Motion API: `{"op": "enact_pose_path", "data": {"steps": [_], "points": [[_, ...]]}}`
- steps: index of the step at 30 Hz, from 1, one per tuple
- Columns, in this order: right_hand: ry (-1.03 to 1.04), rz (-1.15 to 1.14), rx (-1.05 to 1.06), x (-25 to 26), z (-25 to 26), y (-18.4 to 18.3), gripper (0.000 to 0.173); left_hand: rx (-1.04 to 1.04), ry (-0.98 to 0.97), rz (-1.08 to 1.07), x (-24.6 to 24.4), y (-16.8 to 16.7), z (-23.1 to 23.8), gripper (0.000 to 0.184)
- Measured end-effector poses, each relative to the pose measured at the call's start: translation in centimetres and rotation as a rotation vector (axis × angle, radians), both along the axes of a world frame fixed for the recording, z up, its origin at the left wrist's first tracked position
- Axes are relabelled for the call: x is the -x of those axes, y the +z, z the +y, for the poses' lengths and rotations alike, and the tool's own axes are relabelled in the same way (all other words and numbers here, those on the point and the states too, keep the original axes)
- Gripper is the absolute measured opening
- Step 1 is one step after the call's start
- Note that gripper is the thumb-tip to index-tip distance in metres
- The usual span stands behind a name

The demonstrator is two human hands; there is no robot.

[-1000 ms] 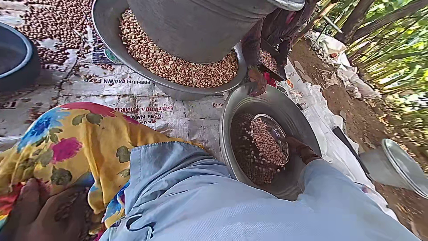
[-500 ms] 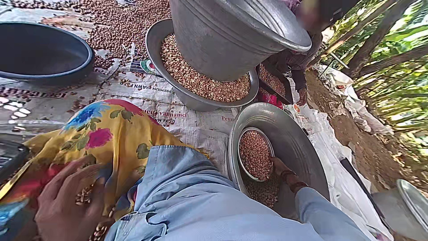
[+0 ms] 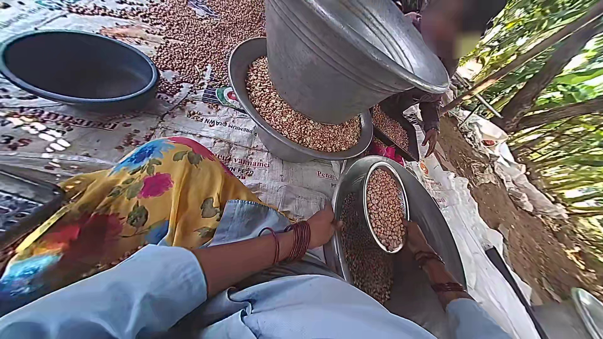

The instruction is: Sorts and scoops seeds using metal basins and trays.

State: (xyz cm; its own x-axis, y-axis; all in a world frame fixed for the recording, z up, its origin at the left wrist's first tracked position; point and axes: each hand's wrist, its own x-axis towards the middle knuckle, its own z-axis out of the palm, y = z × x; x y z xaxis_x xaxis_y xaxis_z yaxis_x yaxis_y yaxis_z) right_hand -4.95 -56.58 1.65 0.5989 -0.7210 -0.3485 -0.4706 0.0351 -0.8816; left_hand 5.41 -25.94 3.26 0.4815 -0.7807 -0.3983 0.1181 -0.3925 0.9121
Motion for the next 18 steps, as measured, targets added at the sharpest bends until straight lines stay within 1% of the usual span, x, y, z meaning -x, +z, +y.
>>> {"op": "enact_pose_path", "data": {"steps": [1,3,5,7,8,10,11,13,15,16,18], "points": [[0.028,0.012,0.029,-0.4,-0.3,1.3,0.022,0.033,0.025,0.011,-1.1,-0.3,-0.7,0.05],[0.1,0.041,0.099,-1.3,-0.7,3.8,0.018,0.127,0.042,0.048,-3.6,-0.6,-1.6,0.048],[0.172,0.05,0.176,-2.8,0.5,6.0,0.015,0.207,0.036,0.08,-4.5,-1.2,-0.7,0.047],[0.225,0.018,0.195,-4.5,3.7,7.7,0.014,0.213,-0.021,0.076,-4.0,-2.3,2.0,0.043],[0.241,-0.003,0.178,-5.3,6.1,8.5,0.014,0.189,-0.061,0.038,-3.6,-3.0,3.8,0.042],[0.29,-0.035,0.099,-6.8,11.8,10.2,0.015,0.142,-0.1,-0.135,-2.8,-4.2,8.5,0.038],[0.336,-0.067,0.033,-7.9,13.6,10.2,0.018,0.136,-0.063,-0.208,-2.3,-4.6,11.3,0.036],[0.453,-0.077,-0.086,-10.5,17.4,10.1,0.018,0.176,0.134,-0.228,-0.7,-4.9,17.0,0.034],[0.565,-0.07,-0.183,-12.8,22.5,10.3,0.016,0.215,0.425,-0.218,1.5,-5.3,22.3,0.031],[0.609,-0.057,-0.223,-13.8,25.7,10.4,0.015,0.174,0.561,-0.268,2.5,-5.3,24.7,0.031],[0.704,-0.038,-0.298,-15.1,32.3,10.9,0.014,-0.032,0.762,-0.45,4.3,-4.4,28.6,0.031]]}}
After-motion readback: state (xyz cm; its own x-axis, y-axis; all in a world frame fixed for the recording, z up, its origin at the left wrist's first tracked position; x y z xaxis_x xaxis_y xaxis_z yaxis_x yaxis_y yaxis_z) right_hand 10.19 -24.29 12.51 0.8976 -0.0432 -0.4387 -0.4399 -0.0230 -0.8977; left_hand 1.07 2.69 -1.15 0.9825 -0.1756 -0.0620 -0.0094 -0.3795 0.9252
